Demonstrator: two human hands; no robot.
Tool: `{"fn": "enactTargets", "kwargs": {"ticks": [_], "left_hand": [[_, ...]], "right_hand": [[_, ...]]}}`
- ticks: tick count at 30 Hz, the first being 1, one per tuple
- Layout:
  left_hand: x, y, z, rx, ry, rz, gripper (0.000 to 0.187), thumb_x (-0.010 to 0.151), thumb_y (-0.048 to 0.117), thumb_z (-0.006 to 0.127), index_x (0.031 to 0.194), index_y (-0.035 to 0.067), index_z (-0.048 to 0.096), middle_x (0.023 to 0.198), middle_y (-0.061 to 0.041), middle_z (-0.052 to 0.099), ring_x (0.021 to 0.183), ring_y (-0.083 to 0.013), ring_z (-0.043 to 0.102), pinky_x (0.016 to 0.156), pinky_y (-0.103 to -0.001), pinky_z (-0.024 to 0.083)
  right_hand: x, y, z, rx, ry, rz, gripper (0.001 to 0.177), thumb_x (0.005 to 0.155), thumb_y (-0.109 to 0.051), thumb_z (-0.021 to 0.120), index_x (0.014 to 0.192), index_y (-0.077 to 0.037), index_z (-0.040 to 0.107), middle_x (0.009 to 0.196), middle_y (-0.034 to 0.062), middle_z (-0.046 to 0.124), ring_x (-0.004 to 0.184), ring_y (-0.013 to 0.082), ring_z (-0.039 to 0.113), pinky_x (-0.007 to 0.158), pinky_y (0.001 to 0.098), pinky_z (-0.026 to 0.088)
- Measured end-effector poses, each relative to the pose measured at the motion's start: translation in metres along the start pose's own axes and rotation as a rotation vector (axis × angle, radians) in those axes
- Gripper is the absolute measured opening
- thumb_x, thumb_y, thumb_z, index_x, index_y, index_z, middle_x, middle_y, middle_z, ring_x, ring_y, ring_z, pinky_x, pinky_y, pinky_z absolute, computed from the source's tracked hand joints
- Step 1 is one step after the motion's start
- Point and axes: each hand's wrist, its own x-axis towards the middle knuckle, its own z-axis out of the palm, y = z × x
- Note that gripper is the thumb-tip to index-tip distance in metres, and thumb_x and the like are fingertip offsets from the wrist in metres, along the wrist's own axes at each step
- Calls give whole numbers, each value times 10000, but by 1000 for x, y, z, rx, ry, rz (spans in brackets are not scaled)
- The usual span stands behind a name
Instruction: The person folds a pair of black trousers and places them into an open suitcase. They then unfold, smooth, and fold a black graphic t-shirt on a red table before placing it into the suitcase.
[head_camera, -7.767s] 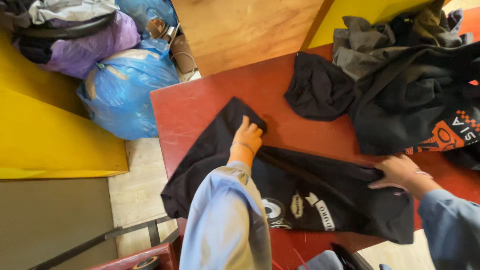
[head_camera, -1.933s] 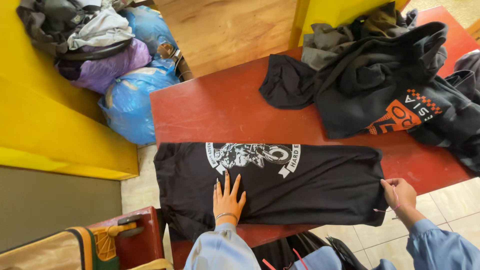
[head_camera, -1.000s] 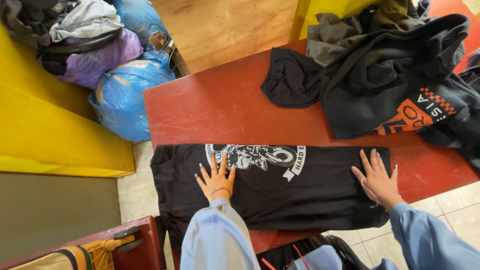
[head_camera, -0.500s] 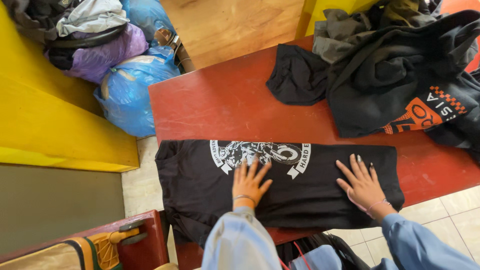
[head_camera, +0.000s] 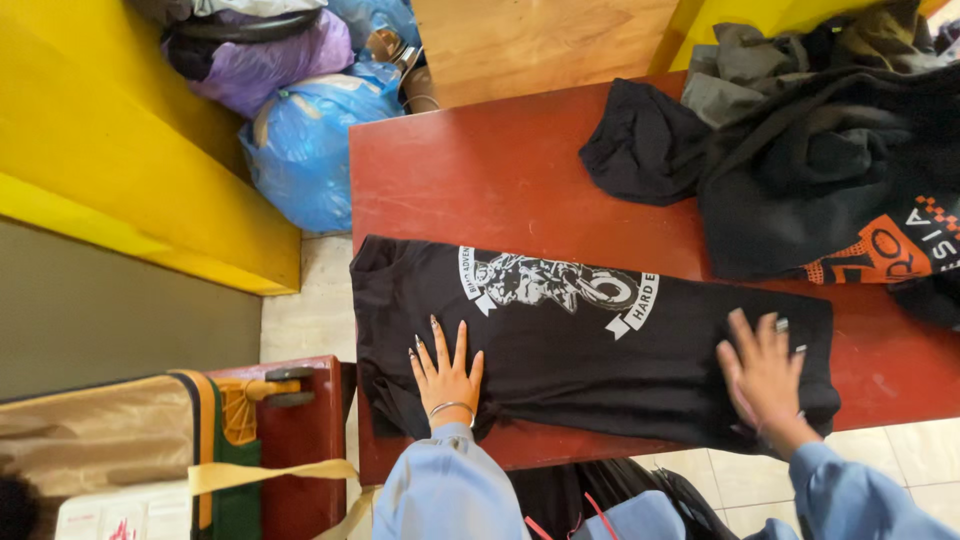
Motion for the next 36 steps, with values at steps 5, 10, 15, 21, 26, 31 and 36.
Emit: {"fn": "enactTargets", "kwargs": {"ticks": [5,10,15,21,26,31,36], "left_hand": [[-9,21,-5,-4,32,-10,661,972,593,467,1577,354,351,1684,-120,197,1446,-455,347,1214,-546,202],[-25,74,-16,-168,-35,-19,717,927,620,499,1558,311,360,1663,-165,178,1429,-497,311,1192,-575,177],[-45,79,-22,-234,-17,48,668,940,541,564,1529,252,443,1648,-149,246,1428,-476,332,1179,-590,188],[-83,29,-32,-95,161,-310,655,920,443,632,1486,139,506,1617,-128,390,1344,-360,489,1161,-516,351],[-121,11,-37,-239,24,-602,792,830,488,750,1496,164,469,1445,-139,485,988,-376,559,894,-484,486],[-139,-3,-7,-627,-9,-842,672,688,306,882,1268,172,571,1251,-132,543,1080,-386,567,926,-482,495],[-159,-15,22,-883,-52,-919,660,648,251,906,1202,128,570,1179,-166,613,1109,-364,608,957,-455,506]], "right_hand": [[-24,23,-3,-15,18,-234,724,937,-575,369,1606,-322,247,1675,175,210,1547,361,197,1192,645,187],[9,79,-20,-131,-165,-169,804,885,-627,404,1606,-390,141,1688,151,115,1534,374,139,1151,653,175],[24,97,-23,-187,-352,34,751,910,-677,350,1589,-525,66,1709,88,48,1559,362,70,1180,664,142],[27,88,-17,-154,-422,176,722,927,-674,321,1583,-558,44,1711,100,3,1554,359,30,1167,686,122],[22,62,-27,-183,-317,205,706,978,-594,408,1628,-457,170,1694,148,149,1591,360,86,1185,706,160],[-12,-18,-46,-234,38,-85,794,825,-330,656,1588,-251,449,1616,219,378,1562,373,292,1171,665,270],[-84,-137,-63,129,89,-460,608,742,-242,724,1336,-233,592,1446,168,489,1375,353,460,1124,570,377]]}}
